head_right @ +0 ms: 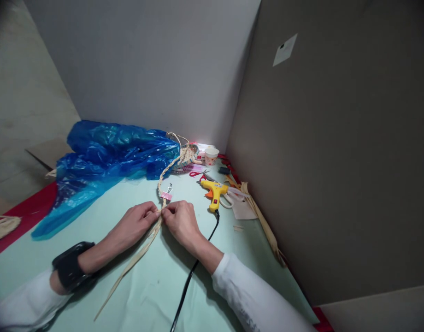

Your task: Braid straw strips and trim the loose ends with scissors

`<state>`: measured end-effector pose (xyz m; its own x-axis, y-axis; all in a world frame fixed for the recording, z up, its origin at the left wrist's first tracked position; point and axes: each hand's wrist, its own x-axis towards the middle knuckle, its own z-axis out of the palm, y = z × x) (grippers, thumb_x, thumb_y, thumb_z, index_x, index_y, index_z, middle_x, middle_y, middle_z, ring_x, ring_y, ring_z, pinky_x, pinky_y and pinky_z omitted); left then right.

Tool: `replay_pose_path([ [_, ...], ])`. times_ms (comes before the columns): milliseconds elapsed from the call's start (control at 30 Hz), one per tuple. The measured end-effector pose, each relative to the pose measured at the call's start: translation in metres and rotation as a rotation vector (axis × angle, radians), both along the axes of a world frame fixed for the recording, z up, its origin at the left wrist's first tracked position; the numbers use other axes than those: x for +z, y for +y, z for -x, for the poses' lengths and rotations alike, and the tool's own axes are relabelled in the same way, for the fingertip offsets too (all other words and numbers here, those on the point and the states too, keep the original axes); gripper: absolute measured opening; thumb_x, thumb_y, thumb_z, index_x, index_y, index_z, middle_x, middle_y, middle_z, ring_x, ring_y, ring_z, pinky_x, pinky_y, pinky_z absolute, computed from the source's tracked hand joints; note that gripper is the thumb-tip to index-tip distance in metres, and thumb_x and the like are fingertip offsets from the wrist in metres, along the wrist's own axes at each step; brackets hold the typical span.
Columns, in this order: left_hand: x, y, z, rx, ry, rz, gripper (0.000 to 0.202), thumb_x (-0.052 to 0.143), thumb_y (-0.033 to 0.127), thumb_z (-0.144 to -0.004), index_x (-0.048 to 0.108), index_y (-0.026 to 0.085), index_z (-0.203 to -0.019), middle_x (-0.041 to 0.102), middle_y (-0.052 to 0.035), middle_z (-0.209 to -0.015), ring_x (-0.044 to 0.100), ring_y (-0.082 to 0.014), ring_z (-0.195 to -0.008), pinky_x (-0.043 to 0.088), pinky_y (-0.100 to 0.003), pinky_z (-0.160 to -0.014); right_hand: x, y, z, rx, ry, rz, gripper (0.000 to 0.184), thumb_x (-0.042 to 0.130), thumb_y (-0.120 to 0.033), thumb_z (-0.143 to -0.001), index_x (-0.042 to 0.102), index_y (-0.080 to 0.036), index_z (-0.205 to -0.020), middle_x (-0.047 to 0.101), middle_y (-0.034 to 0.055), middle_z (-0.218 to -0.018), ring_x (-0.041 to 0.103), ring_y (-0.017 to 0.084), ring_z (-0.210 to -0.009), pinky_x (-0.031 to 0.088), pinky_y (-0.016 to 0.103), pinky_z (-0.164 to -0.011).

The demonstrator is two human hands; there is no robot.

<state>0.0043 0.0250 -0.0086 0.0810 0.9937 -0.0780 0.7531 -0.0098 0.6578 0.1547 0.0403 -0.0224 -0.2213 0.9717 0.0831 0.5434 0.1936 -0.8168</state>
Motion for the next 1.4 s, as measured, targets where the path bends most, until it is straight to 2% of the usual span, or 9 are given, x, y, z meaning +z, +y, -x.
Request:
replay_pose_path([
  [267,-0.003,-0.008,0.001,-0.056,0.056,-0.052,0.023,0.062,0.036,-0.096,0.068,0.016,-0.105,0.072,-0.0045,-0.101,0.070,-0.0190,-0.085,0.059,-0.038,-0.077,0.001,0.001,0.000,0.022,0.084,0.014,0.026,0.057,-0.017,-0.081,0.072,-0.016,-0.060,0.064,0.0000,-0.058,0.050,0.014,-0.061,0.035,0.025,-0.063],
  [467,-0.010,-0.029,-0.016,-0.095,0.156,-0.118,0.018,0.061,0.032,-0.098,0.068,0.016,-0.095,0.071,-0.0018,-0.088,0.068,-0.0170,-0.079,0.057,-0.038,-0.078,-0.001,0.002,-0.003,0.073,0.272,0.157,0.028,0.059,-0.025,-0.080,0.064,-0.015,-0.055,0.050,-0.0037,-0.051,0.045,0.012,-0.056,0.032,0.023,-0.056],
  [600,-0.011,-0.036,-0.022,-0.139,0.134,-0.147,0.010,0.064,0.025,-0.095,0.068,0.016,-0.092,0.070,-0.0005,-0.086,0.066,-0.0164,-0.076,0.055,-0.038,-0.079,0.000,0.001,-0.002,0.076,0.410,0.265,0.020,0.063,-0.026,-0.075,0.065,-0.015,-0.058,0.055,-0.0026,-0.056,0.045,0.011,-0.057,0.033,0.023,-0.056],
  [700,-0.005,-0.032,-0.016,-0.130,0.086,-0.142,0.015,0.066,0.027,-0.093,0.067,0.017,-0.082,0.068,0.0007,-0.081,0.065,-0.0158,-0.074,0.054,-0.037,-0.078,0.001,0.001,-0.002,0.076,0.495,0.340,0.014,0.063,-0.022,-0.070,0.065,-0.014,-0.058,0.055,-0.0028,-0.054,0.043,0.010,-0.054,0.031,0.023,-0.054],
  [767,0.002,-0.023,-0.007,-0.068,0.040,-0.133,0.024,0.063,0.033,-0.095,0.066,0.018,-0.077,0.067,0.0007,-0.077,0.064,-0.0163,-0.074,0.055,-0.037,-0.077,0.001,0.002,-0.003,0.081,0.534,0.385,0.015,0.062,-0.021,-0.069,0.067,-0.013,-0.057,0.053,-0.0032,-0.051,0.038,0.009,-0.049,0.028,0.023,-0.051],
  [833,0.006,-0.012,0.001,0.005,-0.035,-0.125,0.024,0.060,0.036,-0.097,0.067,0.016,-0.087,0.069,-0.0017,-0.088,0.067,-0.0179,-0.081,0.056,-0.038,-0.077,0.001,0.003,-0.005,0.083,0.562,0.420,0.016,0.061,-0.020,-0.069,0.068,-0.012,-0.057,0.054,-0.0027,-0.049,0.031,0.007,-0.046,0.023,0.023,-0.048],
  [1000,-0.004,0.009,0.004,-0.021,-0.297,0.041,0.024,0.063,0.035,-0.096,0.067,0.015,-0.108,0.071,-0.0051,-0.103,0.069,-0.0188,-0.085,0.059,-0.038,-0.076,0.004,0.003,-0.005,0.089,0.607,0.478,0.014,0.062,-0.019,-0.069,0.071,-0.011,-0.062,0.056,-0.0016,-0.049,0.026,0.006,-0.043,0.014,0.022,-0.045],
  [1167,-0.019,0.012,-0.003,-0.040,-0.498,0.244,0.031,0.061,0.036,-0.097,0.062,0.016,-0.121,0.070,-0.0066,-0.108,0.069,-0.0178,-0.082,0.060,-0.036,-0.070,0.009,0.001,-0.006,0.112,0.615,0.499,0.014,0.063,-0.022,-0.070,0.069,-0.013,-0.062,0.054,-0.0024,-0.048,0.025,0.006,-0.044,0.014,0.022,-0.045],
  [1400,-0.011,0.012,0.007,-0.098,-0.543,0.387,0.028,0.062,0.035,-0.096,0.064,0.016,-0.117,0.070,-0.0068,-0.109,0.069,-0.0187,-0.086,0.060,-0.037,-0.074,0.011,0.000,-0.008,0.153,0.554,0.472,0.013,0.060,-0.022,-0.076,0.063,-0.015,-0.065,0.051,-0.0047,-0.050,0.026,0.006,-0.044,0.015,0.022,-0.045],
])
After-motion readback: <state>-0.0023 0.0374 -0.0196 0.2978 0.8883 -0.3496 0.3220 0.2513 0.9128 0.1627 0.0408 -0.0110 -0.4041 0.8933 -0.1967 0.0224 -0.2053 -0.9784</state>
